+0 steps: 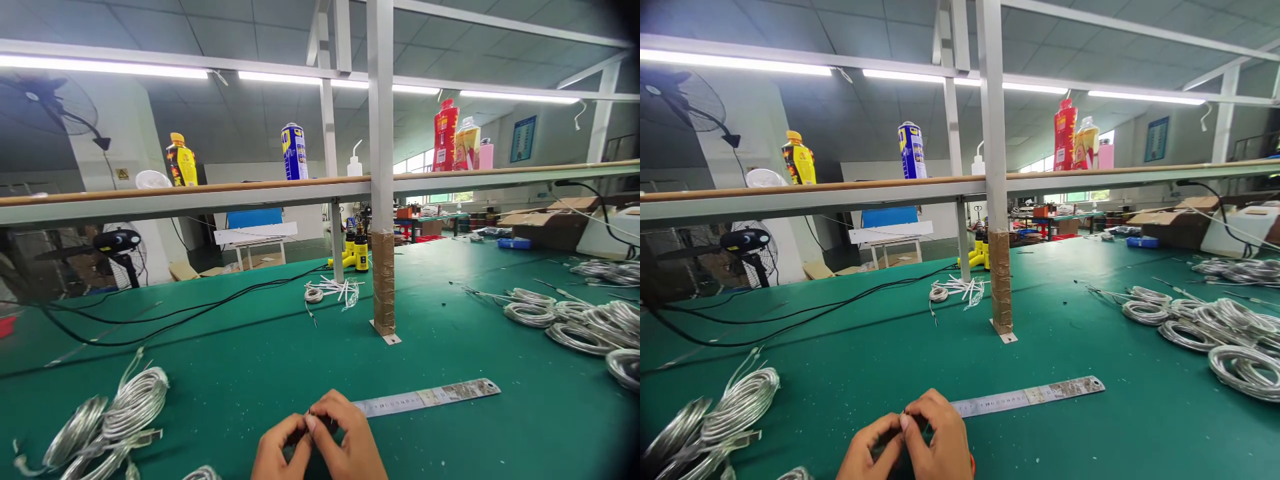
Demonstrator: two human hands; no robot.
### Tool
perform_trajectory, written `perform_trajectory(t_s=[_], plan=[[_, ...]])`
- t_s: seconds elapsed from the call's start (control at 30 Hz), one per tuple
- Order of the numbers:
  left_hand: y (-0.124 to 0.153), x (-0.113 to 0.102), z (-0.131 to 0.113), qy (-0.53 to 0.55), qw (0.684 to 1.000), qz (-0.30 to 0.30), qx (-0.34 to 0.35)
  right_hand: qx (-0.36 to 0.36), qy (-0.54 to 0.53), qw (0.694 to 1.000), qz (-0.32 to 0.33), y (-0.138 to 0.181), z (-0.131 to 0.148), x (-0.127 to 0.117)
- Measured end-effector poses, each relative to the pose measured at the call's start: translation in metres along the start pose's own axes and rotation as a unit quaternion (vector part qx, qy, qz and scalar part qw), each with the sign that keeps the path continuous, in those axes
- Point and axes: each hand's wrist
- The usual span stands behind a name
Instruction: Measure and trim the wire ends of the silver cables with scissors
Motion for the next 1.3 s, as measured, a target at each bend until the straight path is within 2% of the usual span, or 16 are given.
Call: perform_trajectory(t_s=[0.07,0.13,0.23,0.33,0.47,0.6,0.8,0.93,1.2,1.3], plan=[[-0.003,0.001,-0.003,0.112,0.991,0.039,-0.066,0.054,-0.102,0.993,-0.013,-0.002,-0.003,0.002],[-0.005,0.001,-0.004,0.183,0.975,0.066,-0.112,0.111,-0.206,0.972,-0.005,-0.005,-0.008,0.004],[-0.005,0.0,-0.002,0.23,0.963,0.071,-0.123,0.168,-0.294,0.941,0.011,-0.008,-0.015,0.005],[-0.005,-0.001,-0.002,0.249,0.959,0.063,-0.122,0.186,-0.325,0.927,0.005,-0.008,-0.02,0.002],[-0.006,-0.003,-0.002,0.245,0.962,0.047,-0.116,0.17,-0.313,0.934,-0.01,-0.008,-0.024,0.0],[-0.006,-0.004,-0.001,0.211,0.974,0.038,-0.079,0.17,-0.277,0.946,0.017,-0.007,-0.026,0.001],[-0.006,-0.003,-0.003,0.118,0.991,0.051,-0.041,0.089,-0.163,0.982,-0.012,-0.005,-0.019,0.0],[-0.006,-0.003,-0.003,0.093,0.994,0.057,-0.027,0.077,-0.093,0.993,-0.016,-0.005,-0.014,-0.003],[-0.008,-0.005,0.0,0.216,0.969,0.081,-0.093,0.11,-0.197,0.974,0.008,-0.006,-0.018,0.002],[-0.008,-0.006,-0.001,0.238,0.961,0.096,-0.106,0.11,-0.202,0.973,0.002,-0.006,-0.017,0.002]])
Point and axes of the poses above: each hand's wrist, its own y-axis away from the middle knuckle, its own x-axis out of the palm, z = x × y, and after that the axes turned 10 degrees about z, right-handed
